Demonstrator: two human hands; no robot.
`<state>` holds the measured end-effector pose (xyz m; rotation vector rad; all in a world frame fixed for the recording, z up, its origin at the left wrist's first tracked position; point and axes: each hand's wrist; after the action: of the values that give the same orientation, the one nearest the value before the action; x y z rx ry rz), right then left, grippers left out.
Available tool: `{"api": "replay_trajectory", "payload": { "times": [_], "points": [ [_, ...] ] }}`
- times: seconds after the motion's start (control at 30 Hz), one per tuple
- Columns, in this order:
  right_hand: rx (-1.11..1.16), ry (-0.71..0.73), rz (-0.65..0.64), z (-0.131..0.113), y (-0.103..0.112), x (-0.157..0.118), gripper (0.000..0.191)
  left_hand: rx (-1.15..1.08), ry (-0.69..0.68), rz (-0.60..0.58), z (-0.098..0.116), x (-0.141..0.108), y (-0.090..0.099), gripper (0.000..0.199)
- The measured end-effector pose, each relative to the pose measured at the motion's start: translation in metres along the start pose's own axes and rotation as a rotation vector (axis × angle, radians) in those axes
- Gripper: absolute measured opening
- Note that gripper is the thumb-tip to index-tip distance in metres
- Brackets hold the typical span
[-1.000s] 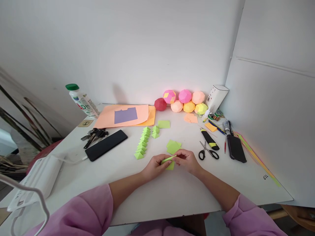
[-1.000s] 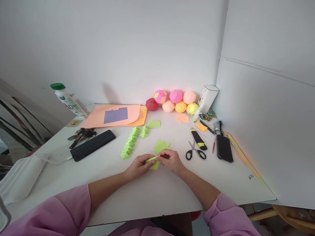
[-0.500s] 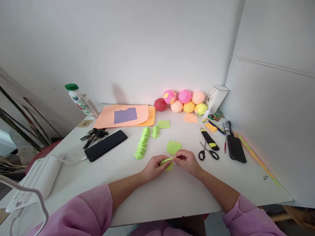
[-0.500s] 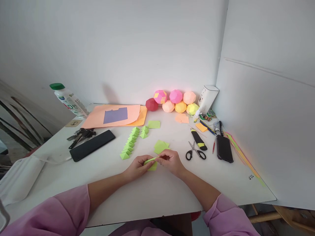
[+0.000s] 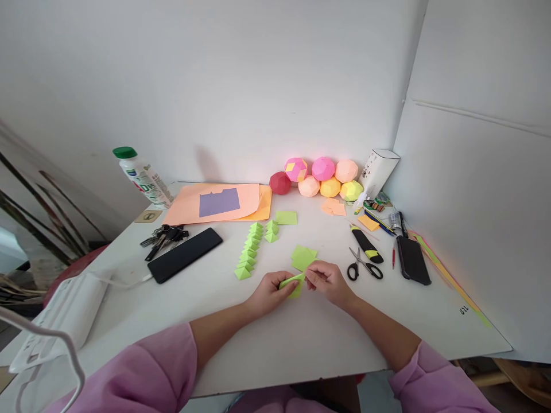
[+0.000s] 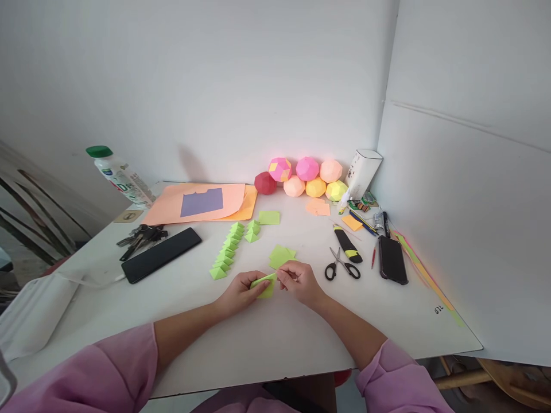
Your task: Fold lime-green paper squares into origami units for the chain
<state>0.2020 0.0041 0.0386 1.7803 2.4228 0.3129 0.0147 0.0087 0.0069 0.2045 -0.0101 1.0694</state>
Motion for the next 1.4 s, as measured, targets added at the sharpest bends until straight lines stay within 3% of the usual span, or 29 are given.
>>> {"api": "replay_trajectory", "payload": {
  "times": [0.2,0.4,0.57,1.17,1.4],
  "points": [
    [-0.074,0.009,0.009,0.0058,-0.0062,0.0003,0.023,-0.028,0.006,-0.023,0.0034,0.0,-0.0011,0.031],
    [-0.047,-0.043,0.064,0.0042,-0.0036,0.0002,0.021,-0.311,0.03,0.045,-0.0007,0.0031,-0.0008,0.025],
    [-0.016,-0.086,0.035,0.0049,-0.0054,-0.0003,0.023,-0.413,0.019,0.037,-0.0016,0.0053,-0.0007,0.025],
    [0.058,-0.174,-0.067,0.0071,-0.0061,-0.0001,0.028,-0.425,0.076,0.001,-0.0006,0.0056,0.0023,0.03],
    [0.092,-0.194,-0.074,0.0045,-0.0046,0.0,0.031,-0.353,0.038,0.068,0.0036,0.0051,0.0041,0.03]
  ]
}}
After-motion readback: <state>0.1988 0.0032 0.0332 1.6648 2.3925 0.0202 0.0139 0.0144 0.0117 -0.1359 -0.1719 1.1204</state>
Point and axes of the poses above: each hand's wrist, its own x-axis towards the middle knuckle, its own y-axis out of the back of the hand, z = x × y, and after that the axes turned 7 degrees about -y, right-handed
